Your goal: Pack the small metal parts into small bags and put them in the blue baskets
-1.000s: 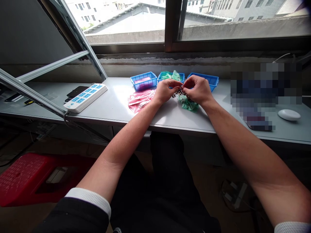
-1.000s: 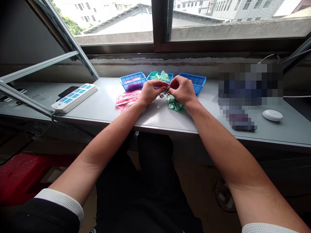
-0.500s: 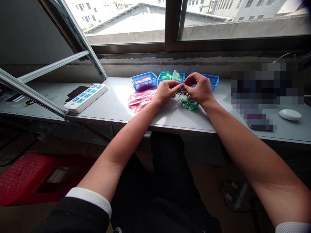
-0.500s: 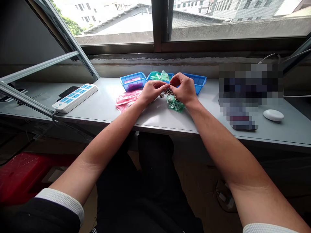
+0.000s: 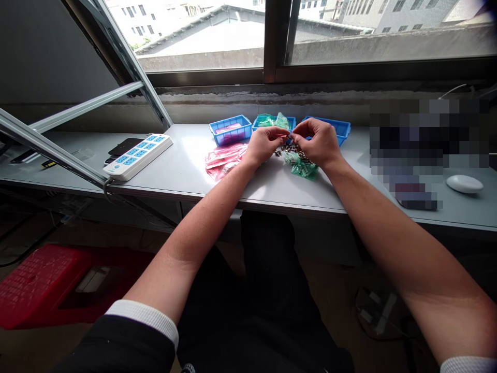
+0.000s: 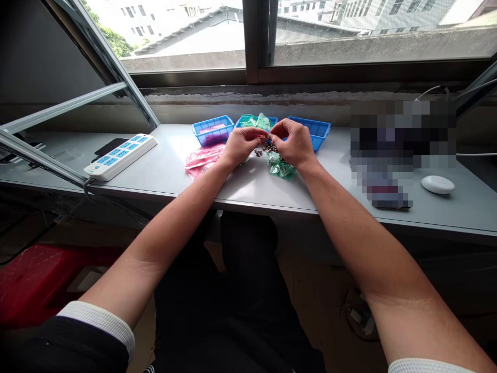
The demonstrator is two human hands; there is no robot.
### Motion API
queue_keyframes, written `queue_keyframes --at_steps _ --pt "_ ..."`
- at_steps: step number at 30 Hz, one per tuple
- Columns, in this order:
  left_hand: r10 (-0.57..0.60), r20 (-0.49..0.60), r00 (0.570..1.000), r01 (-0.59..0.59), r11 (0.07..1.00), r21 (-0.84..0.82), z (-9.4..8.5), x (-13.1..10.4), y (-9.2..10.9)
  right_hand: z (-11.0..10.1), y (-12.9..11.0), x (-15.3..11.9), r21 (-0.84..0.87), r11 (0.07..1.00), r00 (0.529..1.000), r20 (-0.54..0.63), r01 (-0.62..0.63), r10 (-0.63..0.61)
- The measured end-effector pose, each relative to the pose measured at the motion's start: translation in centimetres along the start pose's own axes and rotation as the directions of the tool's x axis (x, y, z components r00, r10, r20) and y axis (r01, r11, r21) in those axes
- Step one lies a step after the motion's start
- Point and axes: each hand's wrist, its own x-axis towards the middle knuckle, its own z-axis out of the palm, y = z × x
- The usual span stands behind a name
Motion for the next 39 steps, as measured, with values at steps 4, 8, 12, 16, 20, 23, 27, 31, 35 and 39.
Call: queue_keyframes --at_steps 4,8,12,16,20,23,27,31,35,39 --pt "-0.004 -0.014 1.000 0.005 0.999 0.044 0.0 -0.1 0.3 0.0 0.1 0.0 -0.014 1.000 0.999 0.036 0.003 -0.003" --pt "-0.022 -0.030 0.999 0.025 0.996 0.084 0.1 0.0 0.4 0.0 0.0 0.0 0.009 1.000 0.998 0.065 -0.016 0.016" --pt "-0.016 -0.025 1.000 0.017 1.000 0.016 0.1 0.2 -0.5 -0.1 -0.2 -0.2 0.059 0.997 0.996 0.081 -0.047 0.043" --pt "-0.035 0.003 0.999 0.036 0.996 -0.077 0.0 0.4 -1.4 -0.2 -0.7 -0.4 0.037 0.998 0.995 0.097 -0.043 0.039" --pt "-0.050 0.038 0.998 0.054 0.994 -0.094 -0.1 0.1 -1.0 -0.4 -1.5 -0.6 0.016 0.999 0.995 0.093 -0.037 0.035" --pt "-0.059 0.035 0.998 0.062 0.994 -0.084 0.1 0.0 -0.4 -0.4 -1.7 -0.5 0.014 0.999 0.996 0.076 -0.047 0.046" --pt "-0.042 0.003 0.999 0.043 0.996 -0.073 0.6 0.1 0.0 -0.2 -1.2 -0.3 0.058 0.996 0.996 0.061 -0.073 0.070" --pt "-0.070 -0.061 0.996 0.066 0.996 -0.068 0.8 0.0 0.4 -0.1 -0.8 -0.2 0.130 0.985 0.992 0.067 -0.110 0.102" --pt "-0.081 -0.068 0.994 0.078 0.996 -0.043 0.7 0.0 0.5 -0.1 -1.1 -0.3 0.149 0.980 0.988 0.101 -0.133 0.119" --pt "-0.051 -0.075 0.996 0.050 0.999 -0.011 0.7 0.1 0.2 -0.2 -1.8 -0.5 0.147 0.984 0.993 0.086 -0.098 0.086"
